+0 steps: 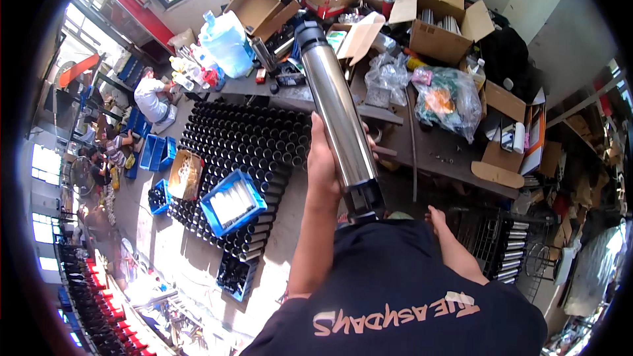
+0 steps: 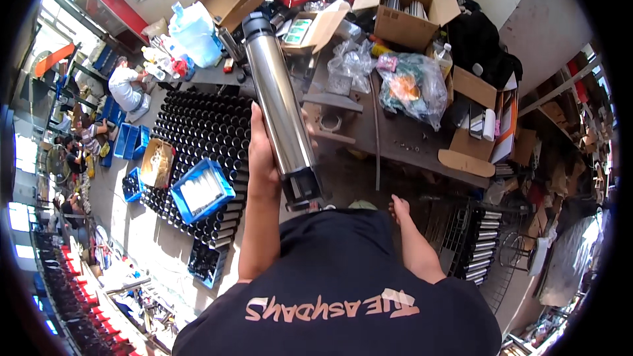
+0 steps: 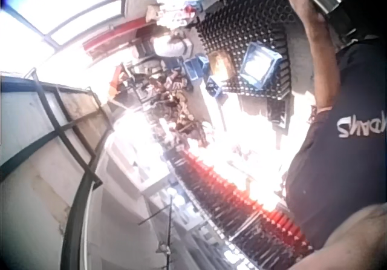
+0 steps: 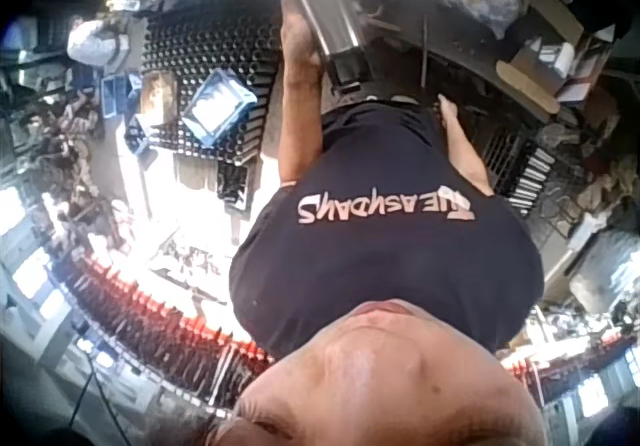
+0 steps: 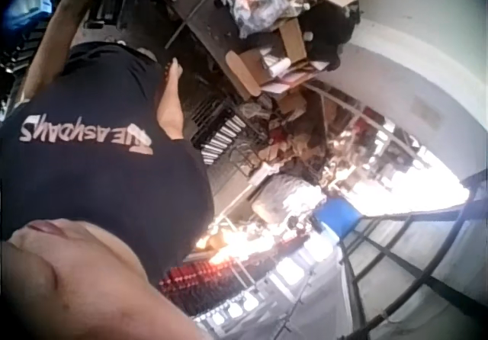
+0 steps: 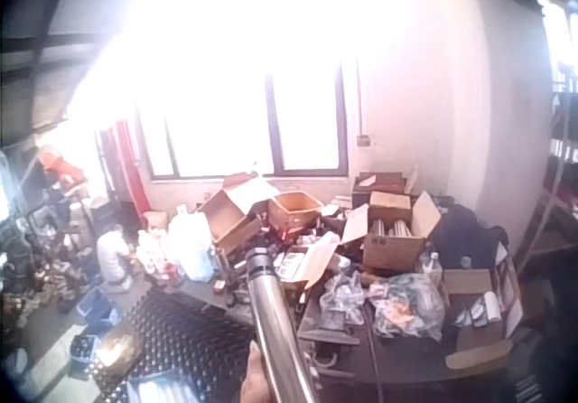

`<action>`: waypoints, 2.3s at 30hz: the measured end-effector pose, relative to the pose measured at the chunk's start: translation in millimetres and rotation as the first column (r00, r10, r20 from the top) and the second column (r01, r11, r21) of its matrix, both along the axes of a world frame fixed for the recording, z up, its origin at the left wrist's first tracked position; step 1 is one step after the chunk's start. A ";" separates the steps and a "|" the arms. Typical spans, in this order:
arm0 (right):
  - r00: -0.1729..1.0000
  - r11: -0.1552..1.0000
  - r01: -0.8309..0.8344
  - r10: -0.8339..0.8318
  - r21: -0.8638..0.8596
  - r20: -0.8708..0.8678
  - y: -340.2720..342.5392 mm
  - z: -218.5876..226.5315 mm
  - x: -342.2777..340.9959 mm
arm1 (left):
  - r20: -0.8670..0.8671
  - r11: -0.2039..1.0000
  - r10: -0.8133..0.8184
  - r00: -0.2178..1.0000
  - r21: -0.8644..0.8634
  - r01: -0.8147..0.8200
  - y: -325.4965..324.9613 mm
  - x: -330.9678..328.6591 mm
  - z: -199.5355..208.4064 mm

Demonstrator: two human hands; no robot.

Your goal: The person secures metal tubes in a vice, attaches end pieces by tightening a lever handle, and transfers the finished units into a wire transport basket.

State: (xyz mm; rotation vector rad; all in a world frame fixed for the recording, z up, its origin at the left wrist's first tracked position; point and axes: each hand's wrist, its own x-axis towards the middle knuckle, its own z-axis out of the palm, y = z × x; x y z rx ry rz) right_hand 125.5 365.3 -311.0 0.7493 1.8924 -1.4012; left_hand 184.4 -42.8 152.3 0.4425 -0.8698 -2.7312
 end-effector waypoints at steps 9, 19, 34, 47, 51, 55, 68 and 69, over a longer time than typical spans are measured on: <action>0.962 0.945 -0.251 0.268 0.211 -0.057 -30.1 -4.4 1.5 | -0.315 0.944 -0.104 0.943 0.266 0.193 2.2 -15.0 -24.9; 0.884 0.738 -0.448 0.450 0.505 0.128 -21.0 32.1 20.1 | -0.261 0.931 -0.101 0.960 0.316 0.183 -0.1 -13.9 -35.2; 0.838 0.743 -0.513 0.542 0.430 0.062 -16.6 14.6 5.2 | -0.110 0.985 -0.142 0.984 0.080 0.151 -2.3 -24.3 -28.7; 0.820 0.696 -0.539 0.562 0.474 0.107 -21.6 30.7 11.1 | -0.351 0.954 -0.294 0.889 -0.162 0.252 2.6 -3.5 -39.8; 0.828 0.730 -0.537 0.552 0.422 0.099 -21.9 20.6 4.8 | -0.336 0.952 -0.305 0.891 -0.138 0.274 6.1 -6.6 -36.9; 0.804 0.718 -0.533 0.594 0.448 0.005 -27.5 16.5 1.2 | -0.345 0.953 -0.291 0.892 -0.025 0.301 9.5 -11.1 -41.2; 0.807 0.677 -0.545 0.585 0.495 0.089 -37.1 35.9 25.4 | -0.324 0.850 -0.181 0.929 0.424 0.313 -5.5 -27.6 -61.3; 0.805 0.659 -0.548 0.583 0.515 0.111 -35.5 36.6 23.9 | -0.325 0.849 -0.172 0.930 0.430 0.307 -3.7 -28.3 -63.0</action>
